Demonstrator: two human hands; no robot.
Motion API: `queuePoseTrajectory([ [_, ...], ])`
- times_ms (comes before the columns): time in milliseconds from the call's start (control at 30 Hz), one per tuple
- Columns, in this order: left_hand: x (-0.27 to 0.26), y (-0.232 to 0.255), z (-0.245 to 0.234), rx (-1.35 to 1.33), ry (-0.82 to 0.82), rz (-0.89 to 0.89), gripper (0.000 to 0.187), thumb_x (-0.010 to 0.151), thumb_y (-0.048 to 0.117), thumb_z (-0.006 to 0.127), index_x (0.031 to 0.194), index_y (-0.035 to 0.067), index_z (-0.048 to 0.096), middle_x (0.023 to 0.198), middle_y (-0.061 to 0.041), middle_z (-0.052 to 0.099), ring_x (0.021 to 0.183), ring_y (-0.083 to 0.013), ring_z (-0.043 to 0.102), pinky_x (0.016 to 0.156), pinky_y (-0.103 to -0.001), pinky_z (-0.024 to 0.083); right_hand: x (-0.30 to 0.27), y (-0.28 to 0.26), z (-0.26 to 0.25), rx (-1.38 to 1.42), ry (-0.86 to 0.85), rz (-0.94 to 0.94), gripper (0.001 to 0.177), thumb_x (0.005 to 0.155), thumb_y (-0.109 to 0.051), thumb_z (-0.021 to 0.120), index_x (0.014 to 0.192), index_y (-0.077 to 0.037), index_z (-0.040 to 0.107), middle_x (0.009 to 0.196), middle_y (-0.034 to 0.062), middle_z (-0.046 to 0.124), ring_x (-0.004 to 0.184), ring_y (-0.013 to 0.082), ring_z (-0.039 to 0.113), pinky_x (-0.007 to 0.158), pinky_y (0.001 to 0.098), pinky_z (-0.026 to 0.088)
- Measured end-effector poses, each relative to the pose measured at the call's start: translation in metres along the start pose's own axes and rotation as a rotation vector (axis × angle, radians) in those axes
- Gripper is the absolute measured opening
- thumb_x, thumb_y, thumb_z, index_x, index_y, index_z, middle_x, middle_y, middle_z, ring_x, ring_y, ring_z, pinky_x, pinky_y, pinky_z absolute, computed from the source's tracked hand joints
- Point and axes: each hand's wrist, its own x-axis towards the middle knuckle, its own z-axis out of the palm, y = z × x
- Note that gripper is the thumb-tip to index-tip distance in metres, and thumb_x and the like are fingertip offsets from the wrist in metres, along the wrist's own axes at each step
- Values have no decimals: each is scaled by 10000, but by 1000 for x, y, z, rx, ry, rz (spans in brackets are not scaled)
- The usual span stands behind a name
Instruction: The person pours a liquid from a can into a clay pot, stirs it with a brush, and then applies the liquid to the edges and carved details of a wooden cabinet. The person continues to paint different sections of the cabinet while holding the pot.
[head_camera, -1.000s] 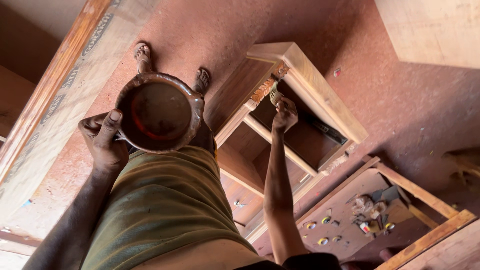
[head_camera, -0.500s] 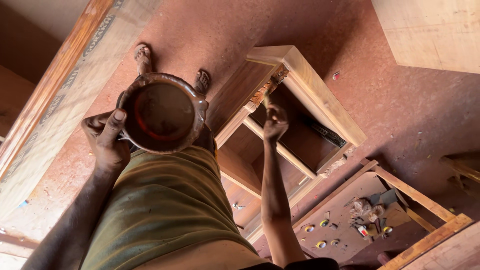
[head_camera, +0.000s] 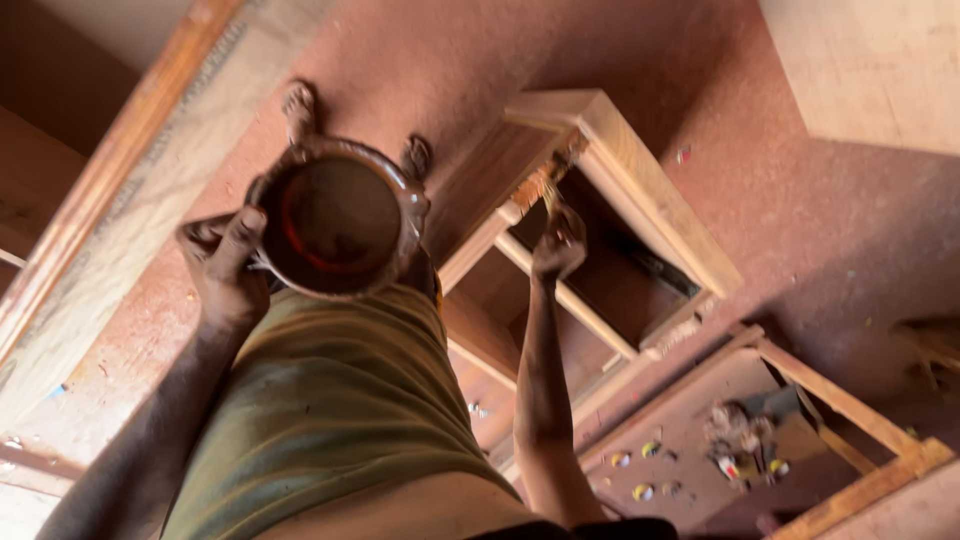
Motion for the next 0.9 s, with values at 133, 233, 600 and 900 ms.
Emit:
queuePoseTrajectory([
  [133, 6, 4, 4, 19, -16, -14, 433, 995, 219, 759, 646, 30, 586, 599, 1, 567, 508, -72, 442, 542, -262, 319, 5, 15, -9, -81, -39, -14, 58, 941, 102, 698, 975, 64, 727, 912, 103, 739, 826, 148, 686, 775, 231, 548],
  [233, 6, 8, 7, 23, 10, -1, 463, 1007, 207, 778, 644, 32, 549, 590, 13, 529, 514, -62, 410, 565, -264, 302, 12, 26, -8, -124, -30, 98, 62, 938, 106, 733, 983, 63, 733, 906, 89, 731, 792, 112, 625, 681, 207, 475],
  [600, 5, 5, 9, 58, 1, -5, 488, 1011, 227, 780, 622, 50, 544, 622, 41, 490, 571, -49, 369, 568, -257, 286, 41, -28, -17, -655, -497, 93, 148, 872, 41, 749, 987, -50, 762, 922, 109, 747, 777, 199, 700, 672, 305, 558],
  [900, 1, 8, 7, 16, 18, -55, 399, 975, 240, 744, 658, 25, 630, 609, 15, 580, 531, -62, 433, 540, -253, 317, 52, -49, -19, -773, -675, -177, 186, 825, 54, 733, 954, -81, 725, 959, 74, 750, 842, 262, 696, 724, 379, 564],
])
